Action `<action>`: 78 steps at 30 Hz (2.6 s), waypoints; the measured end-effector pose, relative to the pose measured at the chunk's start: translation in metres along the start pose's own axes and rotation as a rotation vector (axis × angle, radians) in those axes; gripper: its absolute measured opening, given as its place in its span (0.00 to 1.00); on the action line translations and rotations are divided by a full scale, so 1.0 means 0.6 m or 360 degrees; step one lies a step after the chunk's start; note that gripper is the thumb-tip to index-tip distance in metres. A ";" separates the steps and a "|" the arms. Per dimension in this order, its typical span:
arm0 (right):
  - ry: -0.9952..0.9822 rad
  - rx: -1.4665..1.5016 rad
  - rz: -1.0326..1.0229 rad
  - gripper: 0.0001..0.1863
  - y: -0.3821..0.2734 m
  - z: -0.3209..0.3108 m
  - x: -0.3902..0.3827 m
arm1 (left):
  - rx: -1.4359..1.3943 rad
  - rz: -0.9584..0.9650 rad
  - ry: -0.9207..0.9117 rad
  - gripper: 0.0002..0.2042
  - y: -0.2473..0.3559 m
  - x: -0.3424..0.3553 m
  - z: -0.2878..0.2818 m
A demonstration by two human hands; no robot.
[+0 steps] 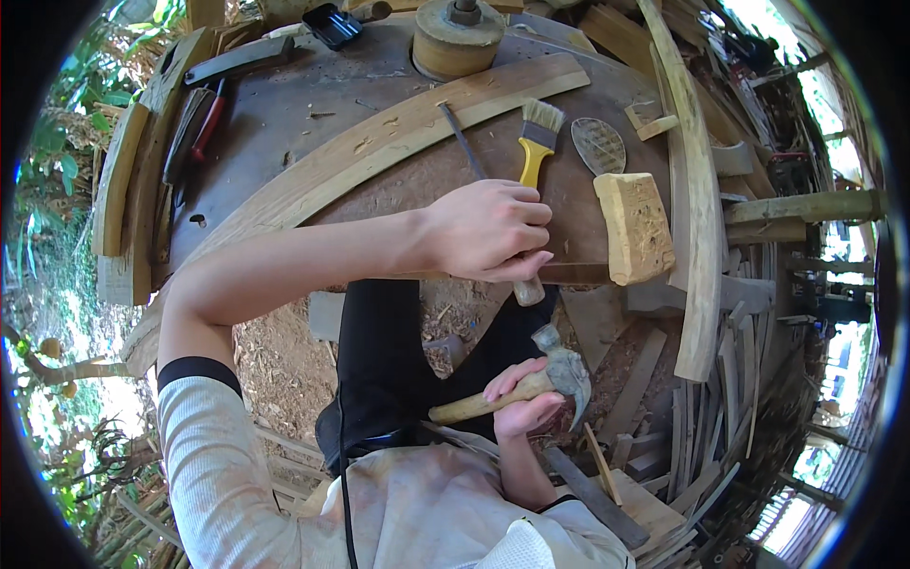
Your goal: The person uses a chisel and hammer to carve a long wooden plank on a workbench. After carving, they smooth the plank's surface with a sanding block and brush away wood shavings.
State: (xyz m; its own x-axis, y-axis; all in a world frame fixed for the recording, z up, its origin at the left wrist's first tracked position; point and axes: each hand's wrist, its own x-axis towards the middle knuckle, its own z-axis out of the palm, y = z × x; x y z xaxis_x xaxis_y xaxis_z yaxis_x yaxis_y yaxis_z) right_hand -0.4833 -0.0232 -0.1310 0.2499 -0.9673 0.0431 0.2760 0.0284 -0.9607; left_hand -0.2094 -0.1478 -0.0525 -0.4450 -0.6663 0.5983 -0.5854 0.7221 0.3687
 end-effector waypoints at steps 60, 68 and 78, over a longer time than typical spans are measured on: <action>0.0085 0.0181 -0.0306 0.41 0.007 0.077 0.019 | -0.0040 0.0077 0.0168 0.12 -0.007 0.001 0.002; 0.0360 0.0271 -0.0430 0.40 -0.009 0.087 0.025 | -0.0066 0.0074 0.0187 0.12 -0.002 0.003 -0.002; -0.0143 0.0037 0.0192 0.38 -0.052 0.085 0.029 | -0.0057 0.0086 0.0176 0.14 -0.007 -0.008 -0.004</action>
State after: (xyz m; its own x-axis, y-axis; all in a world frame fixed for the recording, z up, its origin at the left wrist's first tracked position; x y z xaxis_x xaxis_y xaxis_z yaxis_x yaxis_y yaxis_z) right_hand -0.4404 -0.0279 -0.0866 0.3645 -0.9300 -0.0470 0.2602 0.1502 -0.9538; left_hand -0.2031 -0.1474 -0.0551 -0.3966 -0.6032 0.6920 -0.5373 0.7637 0.3578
